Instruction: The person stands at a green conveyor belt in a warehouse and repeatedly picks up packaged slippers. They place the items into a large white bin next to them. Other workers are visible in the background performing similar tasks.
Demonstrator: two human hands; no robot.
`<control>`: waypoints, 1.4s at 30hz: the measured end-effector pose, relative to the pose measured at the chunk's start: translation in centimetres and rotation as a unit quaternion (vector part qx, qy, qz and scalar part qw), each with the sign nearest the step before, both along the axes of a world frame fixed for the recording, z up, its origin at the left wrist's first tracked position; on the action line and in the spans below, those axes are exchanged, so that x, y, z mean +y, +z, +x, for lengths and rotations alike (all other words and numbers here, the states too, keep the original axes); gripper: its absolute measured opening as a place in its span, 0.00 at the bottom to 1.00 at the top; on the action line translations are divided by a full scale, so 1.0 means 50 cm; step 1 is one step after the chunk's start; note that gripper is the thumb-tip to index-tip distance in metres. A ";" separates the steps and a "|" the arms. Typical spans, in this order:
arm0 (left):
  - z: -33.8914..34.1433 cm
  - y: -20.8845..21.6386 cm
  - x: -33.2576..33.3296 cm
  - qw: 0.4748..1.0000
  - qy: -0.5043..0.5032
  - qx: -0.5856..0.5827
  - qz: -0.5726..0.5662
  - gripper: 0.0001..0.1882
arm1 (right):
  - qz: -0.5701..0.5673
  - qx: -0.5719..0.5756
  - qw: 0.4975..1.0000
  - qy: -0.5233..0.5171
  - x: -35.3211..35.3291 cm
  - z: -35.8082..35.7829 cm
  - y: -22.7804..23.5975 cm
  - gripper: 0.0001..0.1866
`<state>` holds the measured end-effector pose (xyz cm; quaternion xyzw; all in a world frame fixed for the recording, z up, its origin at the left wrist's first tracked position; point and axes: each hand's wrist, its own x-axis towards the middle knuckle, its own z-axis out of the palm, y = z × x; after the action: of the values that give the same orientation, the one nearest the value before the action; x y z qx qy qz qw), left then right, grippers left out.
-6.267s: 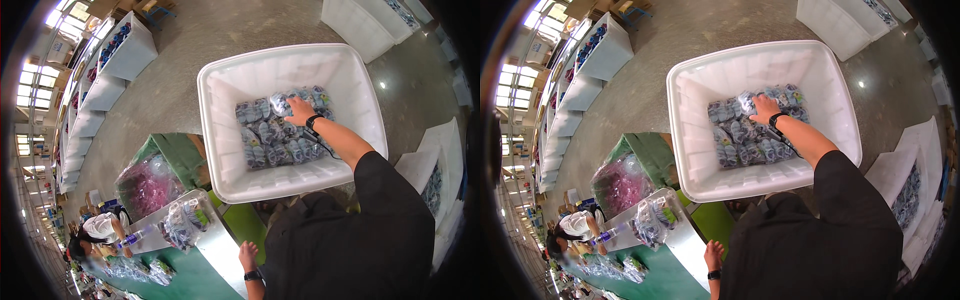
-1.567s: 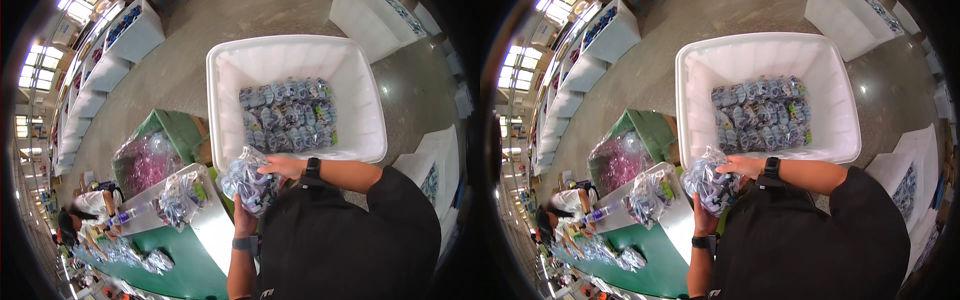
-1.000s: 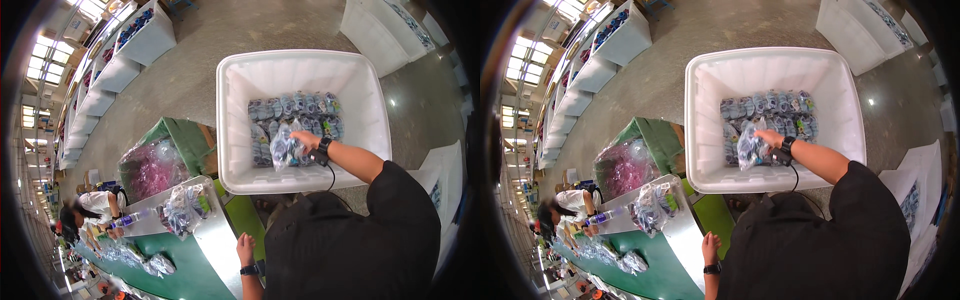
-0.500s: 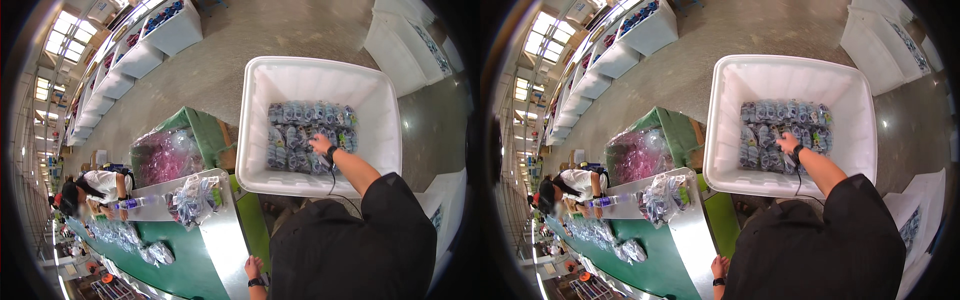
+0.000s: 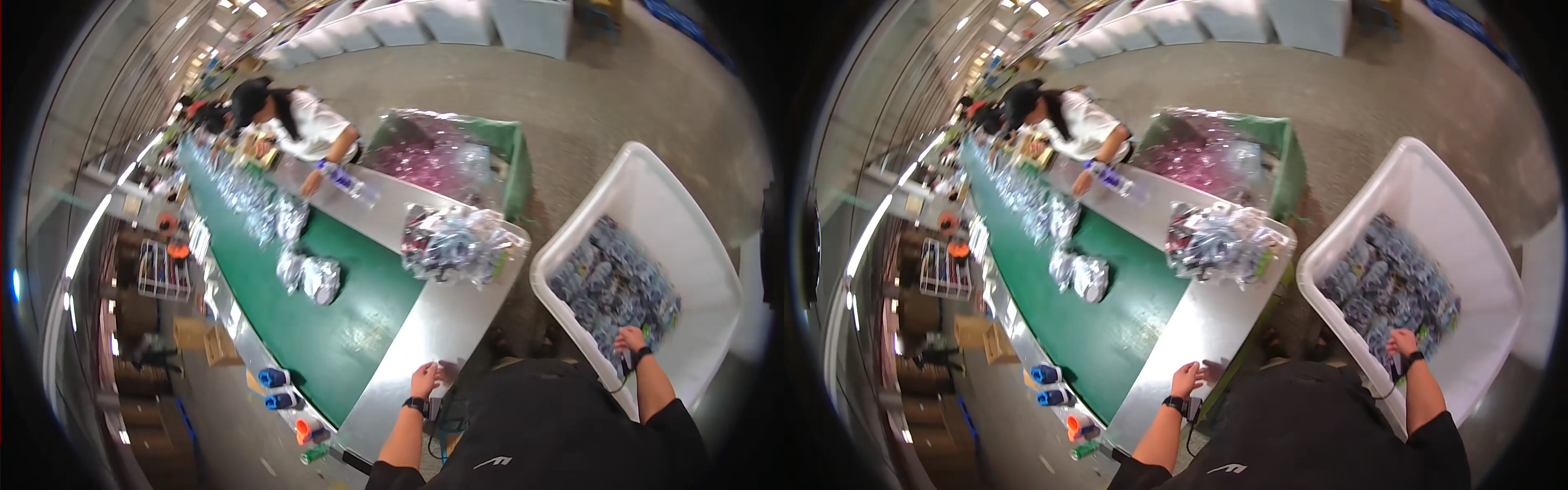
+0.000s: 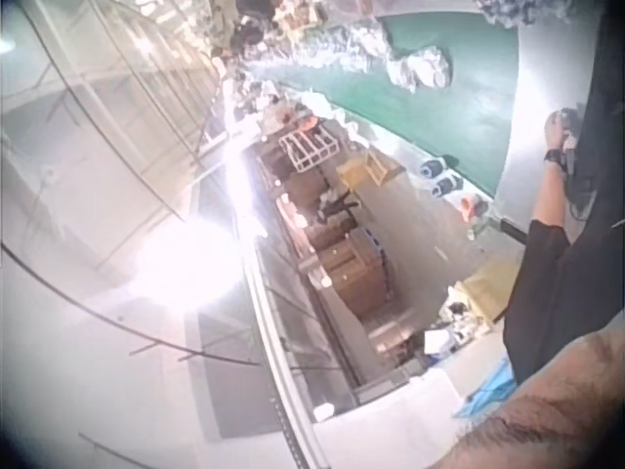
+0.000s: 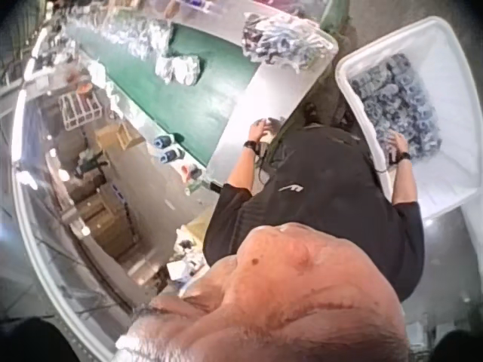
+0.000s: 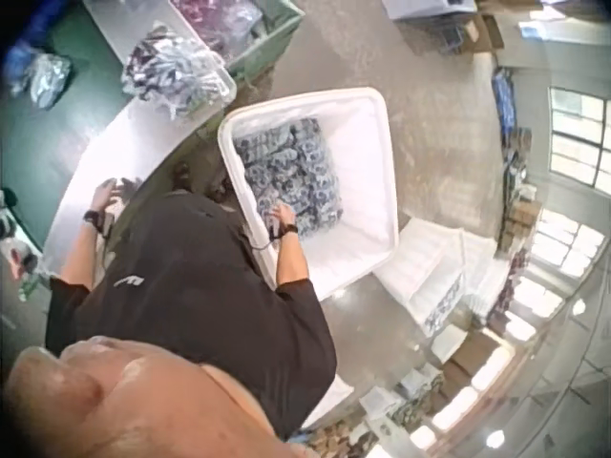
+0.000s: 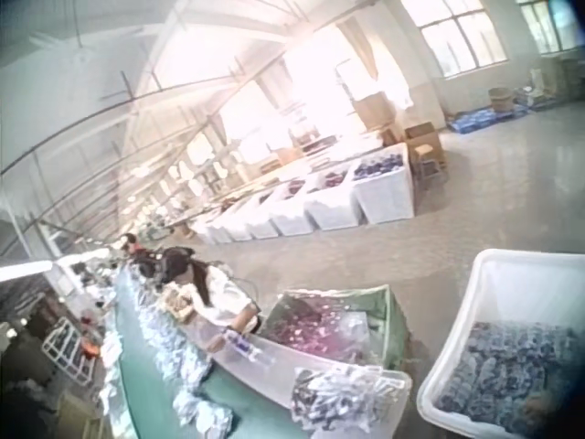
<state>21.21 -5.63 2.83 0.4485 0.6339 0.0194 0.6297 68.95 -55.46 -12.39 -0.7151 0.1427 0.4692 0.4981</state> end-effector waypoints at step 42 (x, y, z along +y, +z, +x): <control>-0.008 -0.032 0.488 0.876 -0.005 0.090 0.475 0.44 | -0.109 -0.030 0.971 0.212 0.305 -0.234 0.305 0.14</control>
<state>20.81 18.77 1.21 0.6964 0.6003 0.2745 0.2817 57.25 -40.24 2.86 -0.7927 0.0224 0.5241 0.3105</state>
